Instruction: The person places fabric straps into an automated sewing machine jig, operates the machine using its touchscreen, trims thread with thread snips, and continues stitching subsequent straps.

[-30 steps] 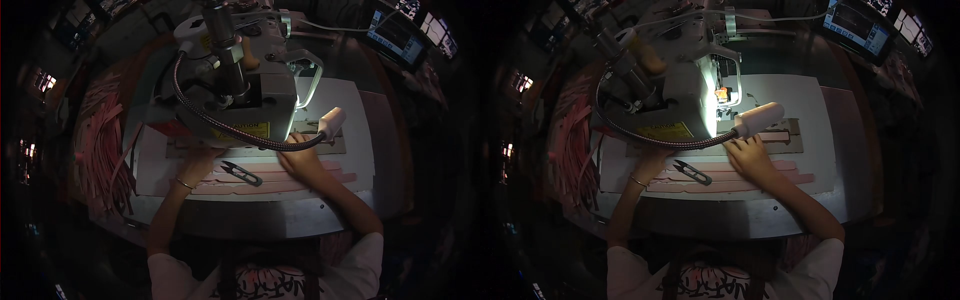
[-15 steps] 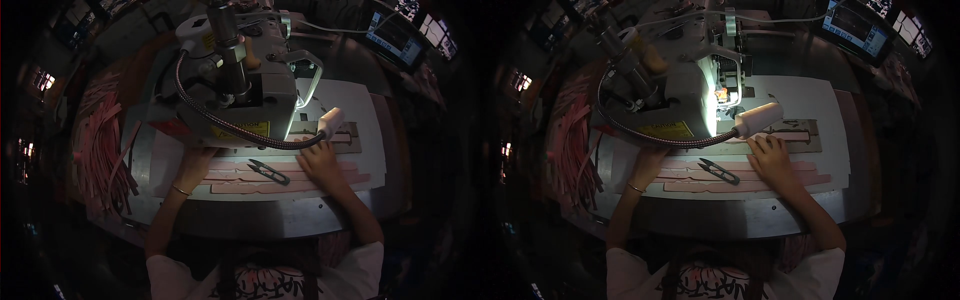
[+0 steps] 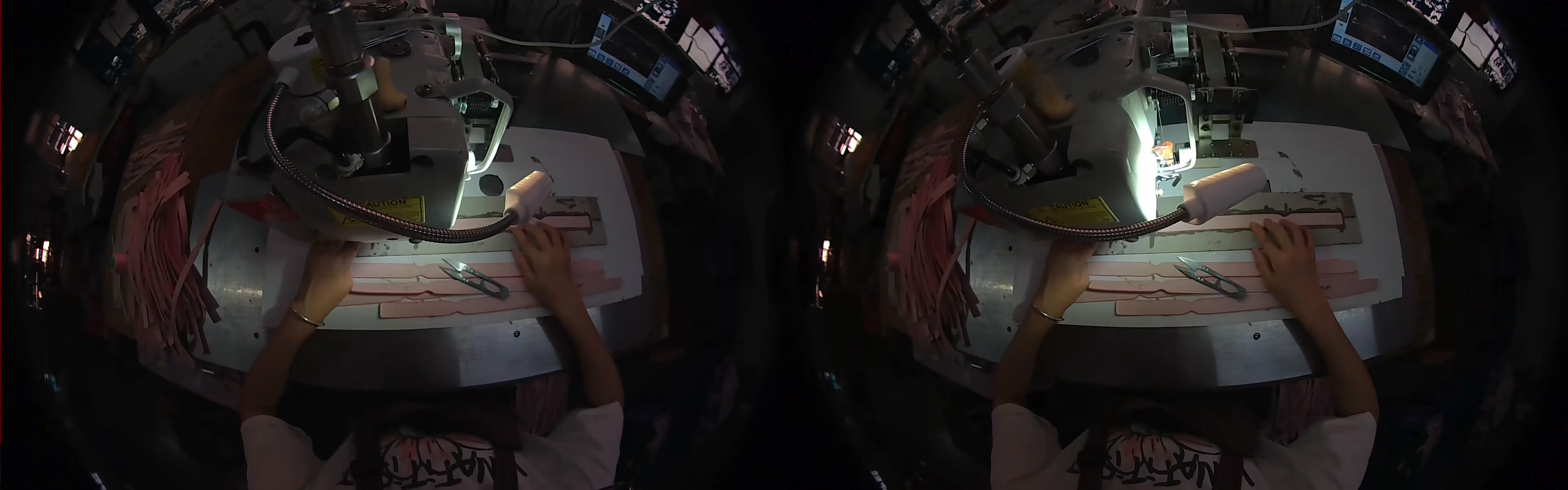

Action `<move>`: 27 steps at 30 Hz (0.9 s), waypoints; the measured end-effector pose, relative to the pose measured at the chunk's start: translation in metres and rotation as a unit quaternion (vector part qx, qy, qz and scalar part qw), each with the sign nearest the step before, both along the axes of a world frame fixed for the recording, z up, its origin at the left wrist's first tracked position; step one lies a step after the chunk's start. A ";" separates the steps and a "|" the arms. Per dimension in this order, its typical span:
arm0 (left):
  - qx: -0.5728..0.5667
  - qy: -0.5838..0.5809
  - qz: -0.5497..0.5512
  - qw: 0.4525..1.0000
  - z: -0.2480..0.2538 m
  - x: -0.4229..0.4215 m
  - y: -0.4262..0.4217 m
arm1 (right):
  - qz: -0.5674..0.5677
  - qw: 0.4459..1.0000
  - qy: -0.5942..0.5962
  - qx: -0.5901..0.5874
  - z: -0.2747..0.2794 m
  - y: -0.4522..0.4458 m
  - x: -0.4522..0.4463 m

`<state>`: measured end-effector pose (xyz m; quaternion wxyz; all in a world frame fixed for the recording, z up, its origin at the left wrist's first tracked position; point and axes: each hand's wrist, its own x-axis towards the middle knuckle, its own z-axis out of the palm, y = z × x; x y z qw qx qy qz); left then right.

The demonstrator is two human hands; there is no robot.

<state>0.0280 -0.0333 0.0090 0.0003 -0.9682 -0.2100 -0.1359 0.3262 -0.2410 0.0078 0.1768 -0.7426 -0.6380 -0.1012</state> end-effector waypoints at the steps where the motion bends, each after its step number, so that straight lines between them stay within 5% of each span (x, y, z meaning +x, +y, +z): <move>1: 0.000 -0.016 -0.005 1.000 0.000 0.001 -0.002 | -0.005 1.000 -0.004 0.003 0.000 -0.002 0.002; 16: -0.143 -0.134 -0.033 0.980 0.022 0.005 -0.020 | -0.012 0.999 -0.045 0.028 0.015 -0.009 0.008; 23: -0.171 -0.159 0.022 0.972 0.033 -0.002 -0.035 | 0.051 0.990 0.133 -0.015 0.020 -0.024 -0.036; 27: -0.176 -0.148 0.022 0.973 0.037 -0.006 -0.040 | 0.121 0.988 0.093 0.033 0.025 -0.033 -0.034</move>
